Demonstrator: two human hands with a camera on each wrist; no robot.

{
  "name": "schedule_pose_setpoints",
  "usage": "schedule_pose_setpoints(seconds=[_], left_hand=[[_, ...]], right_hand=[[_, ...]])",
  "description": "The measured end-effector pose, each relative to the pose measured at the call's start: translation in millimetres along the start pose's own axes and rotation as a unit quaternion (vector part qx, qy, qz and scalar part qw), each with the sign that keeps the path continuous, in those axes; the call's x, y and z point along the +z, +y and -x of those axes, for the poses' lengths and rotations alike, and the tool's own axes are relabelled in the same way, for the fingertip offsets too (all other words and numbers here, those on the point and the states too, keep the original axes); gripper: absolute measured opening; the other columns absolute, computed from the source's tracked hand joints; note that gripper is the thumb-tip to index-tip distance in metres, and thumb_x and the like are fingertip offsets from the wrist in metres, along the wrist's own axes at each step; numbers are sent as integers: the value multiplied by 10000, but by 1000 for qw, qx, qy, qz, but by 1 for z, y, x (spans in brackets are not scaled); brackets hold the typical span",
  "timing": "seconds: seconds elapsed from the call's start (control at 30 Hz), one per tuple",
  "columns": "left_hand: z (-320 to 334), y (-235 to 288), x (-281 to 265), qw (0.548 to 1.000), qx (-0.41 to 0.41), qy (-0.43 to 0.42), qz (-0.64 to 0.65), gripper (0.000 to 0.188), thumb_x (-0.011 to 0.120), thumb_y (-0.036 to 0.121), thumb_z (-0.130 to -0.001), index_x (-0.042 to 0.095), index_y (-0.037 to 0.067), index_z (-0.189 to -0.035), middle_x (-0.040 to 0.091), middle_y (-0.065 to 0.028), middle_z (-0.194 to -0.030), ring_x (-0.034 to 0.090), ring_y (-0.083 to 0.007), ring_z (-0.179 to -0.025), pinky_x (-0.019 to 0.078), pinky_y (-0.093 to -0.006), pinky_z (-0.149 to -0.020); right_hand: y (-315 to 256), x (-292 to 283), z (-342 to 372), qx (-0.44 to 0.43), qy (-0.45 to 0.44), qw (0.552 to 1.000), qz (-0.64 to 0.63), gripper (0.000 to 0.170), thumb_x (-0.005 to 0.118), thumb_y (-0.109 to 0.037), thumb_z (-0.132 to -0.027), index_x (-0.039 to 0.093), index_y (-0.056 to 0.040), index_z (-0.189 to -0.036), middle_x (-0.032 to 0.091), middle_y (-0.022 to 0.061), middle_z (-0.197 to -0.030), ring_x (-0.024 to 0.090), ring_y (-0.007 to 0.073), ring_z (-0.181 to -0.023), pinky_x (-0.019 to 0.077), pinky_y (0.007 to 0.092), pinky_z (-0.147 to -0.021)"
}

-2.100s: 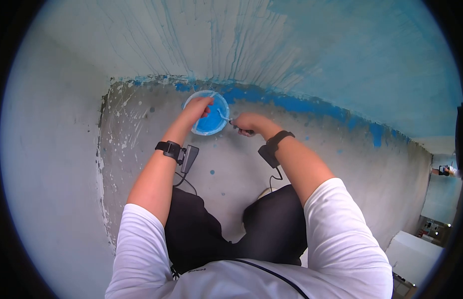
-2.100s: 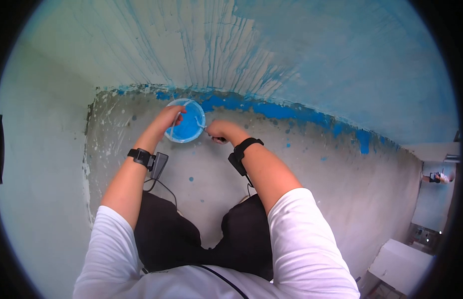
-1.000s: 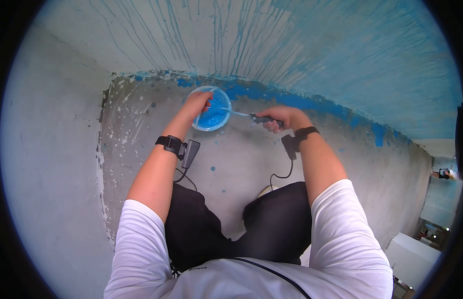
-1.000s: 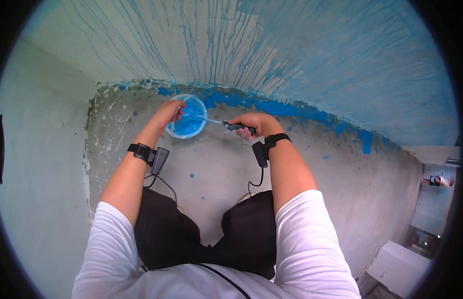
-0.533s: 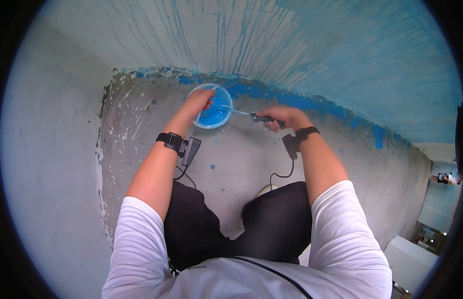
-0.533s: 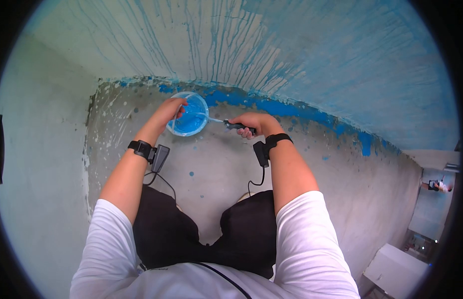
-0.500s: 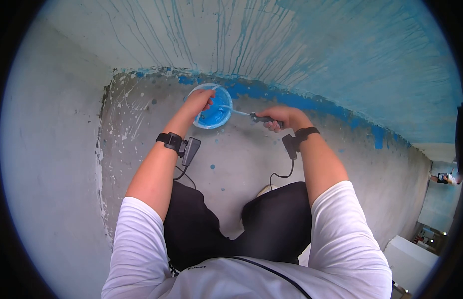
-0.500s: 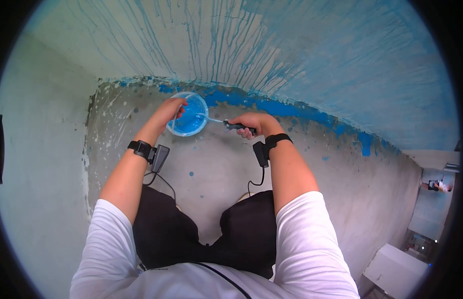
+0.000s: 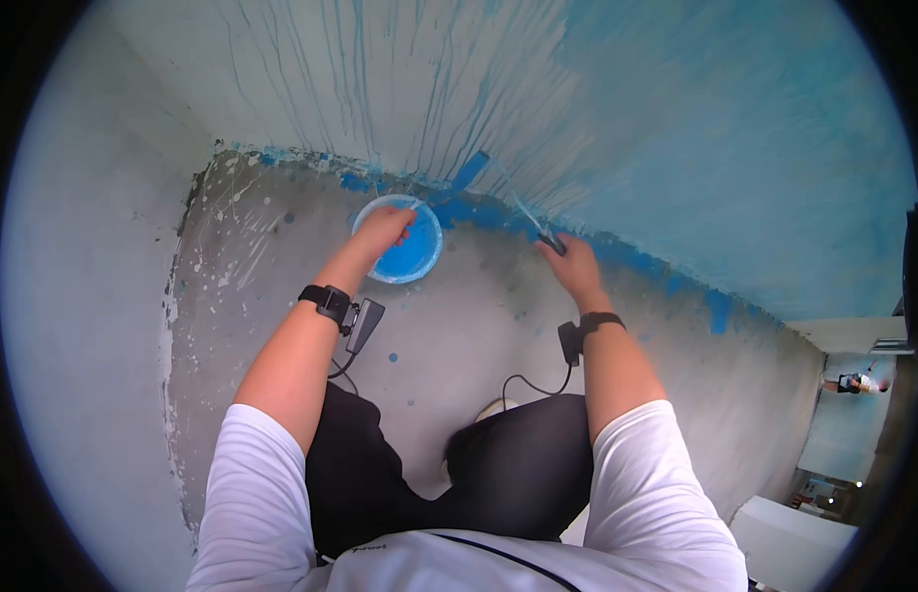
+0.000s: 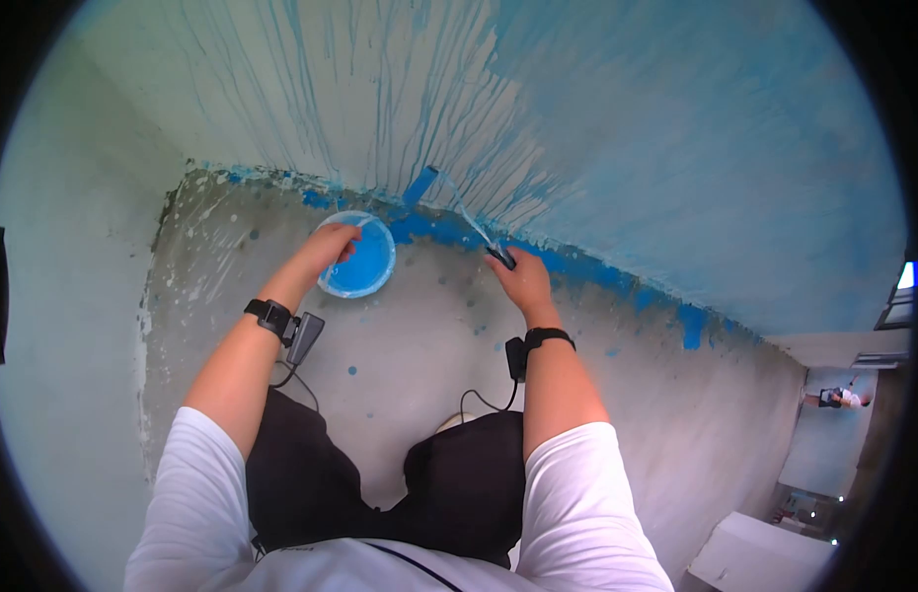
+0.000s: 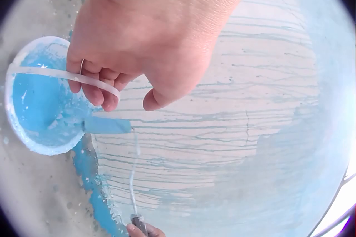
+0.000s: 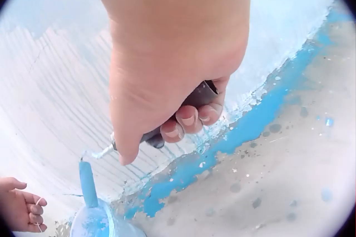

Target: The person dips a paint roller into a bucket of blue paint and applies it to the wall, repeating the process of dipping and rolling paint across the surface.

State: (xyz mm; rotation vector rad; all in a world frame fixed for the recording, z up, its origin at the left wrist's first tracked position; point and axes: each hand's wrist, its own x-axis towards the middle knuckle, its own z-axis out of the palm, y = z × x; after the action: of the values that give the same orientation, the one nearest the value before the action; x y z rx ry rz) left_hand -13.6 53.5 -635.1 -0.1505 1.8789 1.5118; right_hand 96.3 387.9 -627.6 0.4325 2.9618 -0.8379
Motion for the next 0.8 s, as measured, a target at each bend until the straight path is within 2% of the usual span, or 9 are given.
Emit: schedule_pose_setpoints(seconds=[0.13, 0.2, 0.23, 0.3, 0.4, 0.5, 0.63, 0.73, 0.8], left_hand=[[-10, -6, -1, 1000, 1, 5, -13, 326, 557, 333, -863, 612, 13, -893, 596, -53, -777, 543, -141, -699, 438, -279, -667], [-9, -8, 0, 1000, 1, 4, -22, 335, 557, 337, -863, 614, 9, -898, 601, -56, -782, 545, -143, -698, 439, -282, -672], [-8, -8, 1, 1000, 2, 7, -19, 339, 556, 339, -863, 614, 7, -900, 601, -57, -782, 546, -144, -700, 438, -283, -673], [-8, -7, -1, 1000, 10, 11, -17, 344, 556, 342, -862, 615, 5, -901, 602, -58, -783, 547, -146, -701, 437, -285, -675], [-9, -7, -1, 1000, -1, 8, -26, 340, 558, 339, -861, 622, 8, -910, 600, -52, -777, 545, -146, -699, 436, -284, -669], [-6, -4, 0, 1000, -9, -2, -11, 255, 544, 297, -872, 605, 49, -875, 569, -11, -752, 513, -100, -678, 426, -233, -636], [-4, -3, 1, 1000, -11, 6, -12, 252, 551, 293, -869, 608, 48, -877, 573, -13, -752, 516, -101, -674, 427, -233, -630], [-9, -11, -1, 1000, 0, 6, -17, 340, 558, 334, -857, 622, 4, -903, 609, -59, -786, 555, -146, -700, 444, -285, -660], [-10, -11, -2, 999, 0, 0, -32, 339, 559, 336, -856, 620, 5, -896, 604, -58, -782, 554, -146, -697, 444, -285, -664]], right_hand=[[-37, -19, -15, 9, 90, 996, -22, 385, 643, -389, -834, 602, -7, -838, 552, 186, -660, 486, 346, -609, 411, 366, -580], [-58, -26, -28, -39, 161, 983, -75, 345, 627, -350, -862, 595, -7, -864, 529, 158, -635, 488, 281, -580, 407, 349, -569], [-70, -31, -33, -41, 164, 983, -74, 345, 627, -350, -862, 595, -7, -864, 529, 158, -635, 488, 281, -580, 407, 349, -569], [-97, -41, -42, -51, 206, 962, -172, 330, 603, -322, -894, 588, 8, -899, 518, 110, -648, 472, 187, -601, 402, 322, -588], [-130, -54, -49, -41, 212, 947, -238, 326, 580, -307, -918, 582, 20, -924, 506, 72, -678, 439, 132, -647, 402, 305, -617], [-150, -54, -49, -52, 204, 946, -248, 327, 562, -303, -930, 583, 23, -935, 523, 79, -695, 448, 148, -655, 405, 308, -637], [-115, -19, -47, -40, 205, 952, -223, 303, 545, -284, -937, 584, 16, -928, 532, 91, -687, 466, 171, -636, 404, 326, -621], [-68, 2, -35, -39, 235, 946, -220, 325, 558, -305, -927, 566, 14, -867, 541, 116, -614, 482, 233, -535, 383, 355, -534], [-45, 4, -25, 32, 159, 968, -192, 287, 523, -261, -938, 582, 20, -925, 573, 125, -713, 517, 220, -647, 414, 344, -619]])
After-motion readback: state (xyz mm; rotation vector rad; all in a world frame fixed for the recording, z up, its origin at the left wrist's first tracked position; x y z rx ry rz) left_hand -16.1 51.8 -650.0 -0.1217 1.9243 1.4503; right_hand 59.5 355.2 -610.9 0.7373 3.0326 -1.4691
